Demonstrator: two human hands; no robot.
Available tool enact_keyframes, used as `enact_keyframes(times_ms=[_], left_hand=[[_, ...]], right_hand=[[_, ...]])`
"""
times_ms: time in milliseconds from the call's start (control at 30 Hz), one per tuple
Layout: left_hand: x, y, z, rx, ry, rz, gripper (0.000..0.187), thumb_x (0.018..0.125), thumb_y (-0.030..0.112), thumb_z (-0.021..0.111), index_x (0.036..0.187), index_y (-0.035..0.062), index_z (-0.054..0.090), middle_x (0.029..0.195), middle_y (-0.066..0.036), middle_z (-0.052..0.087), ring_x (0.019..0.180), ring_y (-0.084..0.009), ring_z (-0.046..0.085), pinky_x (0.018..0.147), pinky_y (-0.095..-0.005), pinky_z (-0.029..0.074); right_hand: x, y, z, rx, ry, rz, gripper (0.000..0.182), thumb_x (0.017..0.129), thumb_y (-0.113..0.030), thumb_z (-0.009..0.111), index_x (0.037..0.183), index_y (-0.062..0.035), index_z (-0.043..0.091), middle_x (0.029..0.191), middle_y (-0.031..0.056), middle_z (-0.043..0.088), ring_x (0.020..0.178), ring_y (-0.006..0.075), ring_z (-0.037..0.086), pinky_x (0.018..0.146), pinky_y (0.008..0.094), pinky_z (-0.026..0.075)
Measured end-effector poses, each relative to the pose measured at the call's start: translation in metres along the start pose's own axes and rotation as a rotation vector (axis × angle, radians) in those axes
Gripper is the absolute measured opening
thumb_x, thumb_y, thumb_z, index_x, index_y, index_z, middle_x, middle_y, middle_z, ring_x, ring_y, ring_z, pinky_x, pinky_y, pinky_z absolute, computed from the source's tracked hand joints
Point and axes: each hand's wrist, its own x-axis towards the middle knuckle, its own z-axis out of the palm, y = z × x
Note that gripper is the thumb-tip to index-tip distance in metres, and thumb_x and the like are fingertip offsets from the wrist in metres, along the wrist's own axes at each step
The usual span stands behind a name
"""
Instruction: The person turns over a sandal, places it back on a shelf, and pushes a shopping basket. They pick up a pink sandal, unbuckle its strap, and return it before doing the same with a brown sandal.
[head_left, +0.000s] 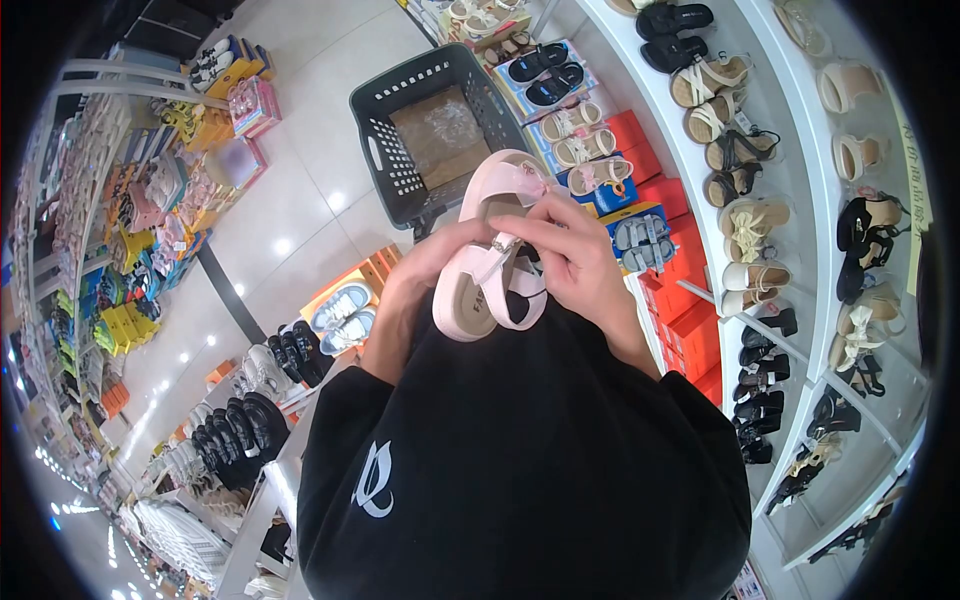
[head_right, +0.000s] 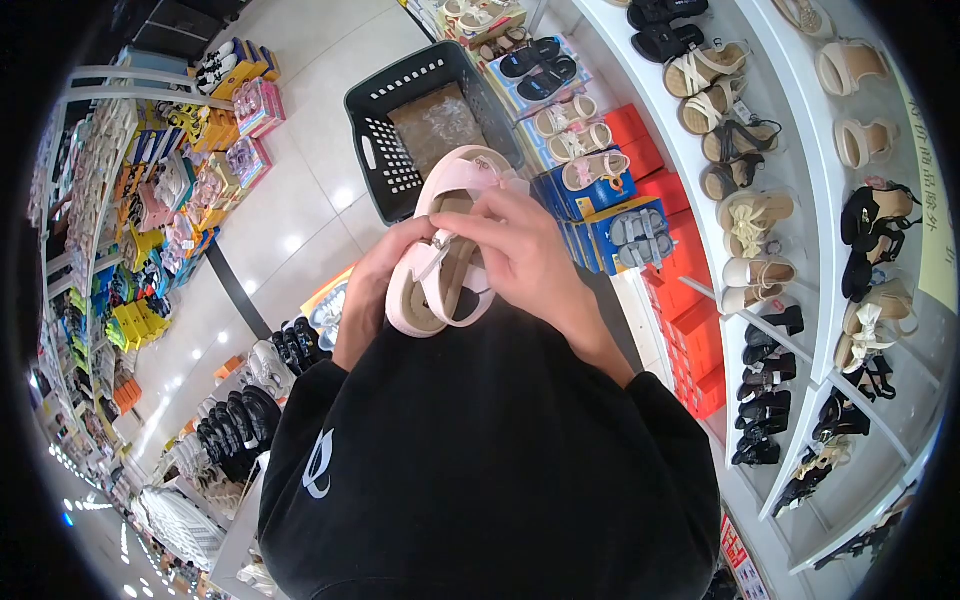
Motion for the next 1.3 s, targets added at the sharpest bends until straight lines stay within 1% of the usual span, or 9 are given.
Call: enact_keyframes(times_ms=[333, 533, 567, 700, 800, 833, 933, 1100, 1300], left_hand=[[-0.002, 0.003, 0.002, 0.0, 0.024, 0.025, 0.037, 0.084, 0.022, 0.058, 0.111, -0.004, 0.061, 0.098, -0.009, 0.066, 0.085, -0.0139, 0.063, 0.073, -0.0257, 0.05], [0.013, -0.002, -0.009, 0.095, 0.138, 0.272, 0.038, 0.083, 0.016, 0.056, 0.116, -0.0038, 0.056, 0.096, -0.009, 0.064, 0.081, -0.0143, 0.062, 0.07, -0.0262, 0.05], [0.013, -0.001, -0.009, 0.103, 0.165, 0.311, 0.037, 0.083, 0.017, 0.056, 0.114, -0.0041, 0.056, 0.093, -0.009, 0.064, 0.079, -0.0143, 0.062, 0.068, -0.0263, 0.05], [0.004, 0.005, 0.002, 0.226, 0.288, 0.49, 0.034, 0.084, 0.015, 0.057, 0.11, -0.0051, 0.056, 0.09, -0.009, 0.064, 0.075, -0.0136, 0.061, 0.065, -0.0279, 0.049], [0.001, 0.003, 0.011, 0.397, 0.396, 0.596, 0.032, 0.084, 0.014, 0.058, 0.109, -0.0052, 0.056, 0.089, -0.008, 0.063, 0.074, -0.0129, 0.06, 0.064, -0.0284, 0.049], [0.0, 0.002, 0.012, 0.451, 0.43, 0.629, 0.031, 0.084, 0.013, 0.059, 0.109, -0.0051, 0.056, 0.088, -0.008, 0.063, 0.074, -0.0129, 0.059, 0.063, -0.0285, 0.049], [-0.008, 0.002, 0.026, 0.537, 0.527, 0.707, 0.031, 0.082, 0.01, 0.061, 0.108, -0.0049, 0.055, 0.088, -0.01, 0.064, 0.073, -0.0145, 0.06, 0.063, -0.0298, 0.049], [-0.017, 0.006, 0.038, 0.736, 0.595, 0.838, 0.034, 0.08, 0.012, 0.063, 0.108, -0.0056, 0.054, 0.086, -0.013, 0.065, 0.073, -0.0198, 0.064, 0.066, -0.0338, 0.051], [-0.019, 0.01, 0.036, 0.739, 0.568, 0.818, 0.037, 0.079, 0.013, 0.064, 0.109, -0.0054, 0.054, 0.08, -0.014, 0.065, 0.075, -0.0236, 0.066, 0.067, -0.0353, 0.052]], right_hand=[[-0.001, 0.004, -0.005, -0.097, -0.033, -0.086, 0.047, 0.07, 0.01, 0.06, 0.111, -0.0093, 0.069, 0.087, 0.0101, 0.058, 0.083, 0.0293, 0.058, 0.075, 0.0375, 0.048], [0.0, -0.01, -0.016, 0.017, 0.278, 0.042, 0.048, 0.071, -0.001, 0.072, 0.117, -0.0016, 0.061, 0.103, 0.0133, 0.06, 0.089, 0.0272, 0.06, 0.08, 0.034, 0.048], [-0.004, -0.01, -0.017, 0.055, 0.287, 0.1, 0.039, 0.07, -0.006, 0.076, 0.107, -0.0005, 0.065, 0.096, 0.012, 0.062, 0.086, 0.024, 0.061, 0.076, 0.0325, 0.049], [-0.01, -0.006, -0.003, 0.139, 0.11, 0.247, 0.031, 0.07, -0.016, 0.082, 0.092, 0.0007, 0.068, 0.083, 0.009, 0.064, 0.076, 0.0224, 0.06, 0.066, 0.0294, 0.046], [-0.01, 0.0, 0.003, 0.198, -0.03, 0.201, 0.027, 0.075, -0.016, 0.079, 0.093, 0.0012, 0.068, 0.084, 0.0091, 0.065, 0.071, 0.0178, 0.06, 0.063, 0.0273, 0.045], [-0.009, -0.007, 0.003, 0.319, -0.067, 0.401, 0.021, 0.079, -0.013, 0.076, 0.093, 0.0019, 0.068, 0.081, 0.0075, 0.067, 0.069, 0.0113, 0.059, 0.062, 0.0255, 0.045], [-0.018, 0.006, 0.005, 0.481, -0.052, 0.518, 0.018, 0.08, -0.009, 0.074, 0.094, 0.002, 0.069, 0.077, 0.0056, 0.068, 0.068, 0.0067, 0.058, 0.061, 0.0244, 0.044], [-0.03, 0.023, 0.016, 0.532, 0.029, 0.497, 0.018, 0.082, -0.009, 0.072, 0.096, 0.0021, 0.07, 0.077, 0.0039, 0.068, 0.071, 0.0054, 0.059, 0.064, 0.0234, 0.046], [-0.021, 0.016, 0.009, 0.744, -0.015, 0.554, 0.016, 0.086, -0.009, 0.07, 0.097, 0.0033, 0.069, 0.08, 0.0034, 0.069, 0.075, 0.0054, 0.06, 0.065, 0.0235, 0.047]])
